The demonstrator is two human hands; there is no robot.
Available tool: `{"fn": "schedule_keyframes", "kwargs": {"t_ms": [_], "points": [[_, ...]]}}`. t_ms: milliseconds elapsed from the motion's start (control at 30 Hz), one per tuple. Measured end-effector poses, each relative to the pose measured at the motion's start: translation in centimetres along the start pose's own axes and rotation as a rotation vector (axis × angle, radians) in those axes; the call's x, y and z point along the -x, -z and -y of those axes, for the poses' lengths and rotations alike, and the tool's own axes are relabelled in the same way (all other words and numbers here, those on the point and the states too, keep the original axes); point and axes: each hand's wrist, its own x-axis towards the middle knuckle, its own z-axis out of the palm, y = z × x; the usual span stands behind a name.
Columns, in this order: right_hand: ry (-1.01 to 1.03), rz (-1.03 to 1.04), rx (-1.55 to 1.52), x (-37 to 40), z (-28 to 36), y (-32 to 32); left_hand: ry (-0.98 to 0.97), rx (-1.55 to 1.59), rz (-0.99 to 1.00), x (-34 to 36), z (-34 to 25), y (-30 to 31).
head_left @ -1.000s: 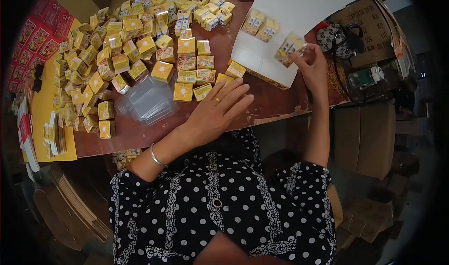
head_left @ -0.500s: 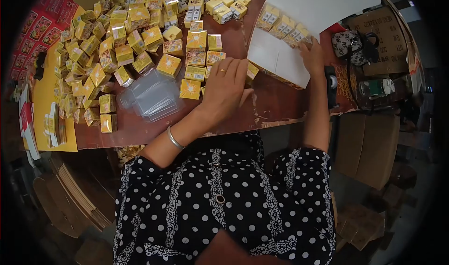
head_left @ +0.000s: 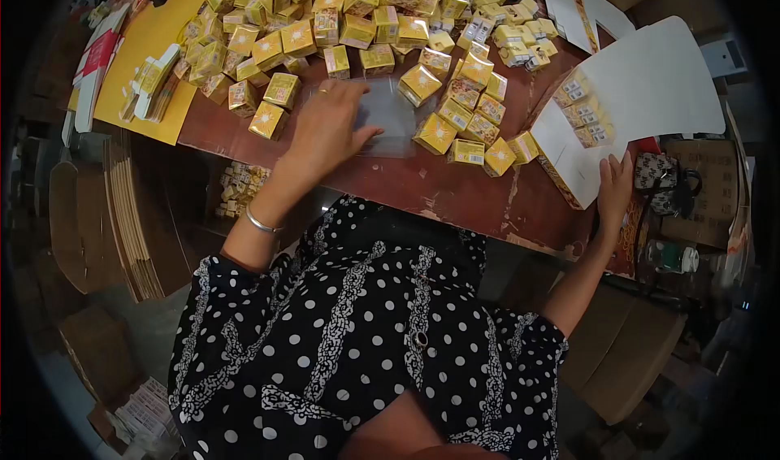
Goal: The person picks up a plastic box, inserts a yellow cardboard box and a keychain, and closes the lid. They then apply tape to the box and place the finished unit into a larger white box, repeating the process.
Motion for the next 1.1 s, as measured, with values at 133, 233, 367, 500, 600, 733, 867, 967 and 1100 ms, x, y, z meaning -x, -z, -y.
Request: {"fn": "schedule_keyframes", "kwargs": {"t_ms": [133,233,367,500,600,733,867,967,1100], "points": [[-0.037,0.094,-0.198,4.7,7.2,0.7,-0.048,-0.125,0.011,-0.9,2.7,-1.7],[-0.058,0.165,-0.254,7.7,12.3,0.4,-0.028,-0.159,0.102,-1.4,2.4,-2.8],[-0.012,0.233,-0.314,9.9,13.8,0.0,0.045,-0.105,0.077,-1.8,2.2,-2.5],[0.09,0.301,-0.325,11.7,16.7,-1.3,0.103,-0.043,-0.085,-0.9,2.1,-2.2],[0.141,0.416,-0.447,12.9,19.2,-3.4,0.069,-0.022,-0.299,-0.6,2.8,-2.5],[0.217,0.506,-0.557,14.0,22.3,-7.1,0.036,0.128,-0.574,-0.8,2.2,-1.2],[0.247,0.587,-0.803,14.7,26.4,-9.3,0.0,0.349,-0.621,-0.2,-1.5,2.0],[0.266,0.53,-0.836,14.5,27.3,-10.5,-0.079,0.448,-0.523,1.2,-4.0,3.4],[0.32,0.513,-0.716,14.2,26.9,-8.8,-0.249,0.371,-0.535,2.3,-4.9,3.9]]}}
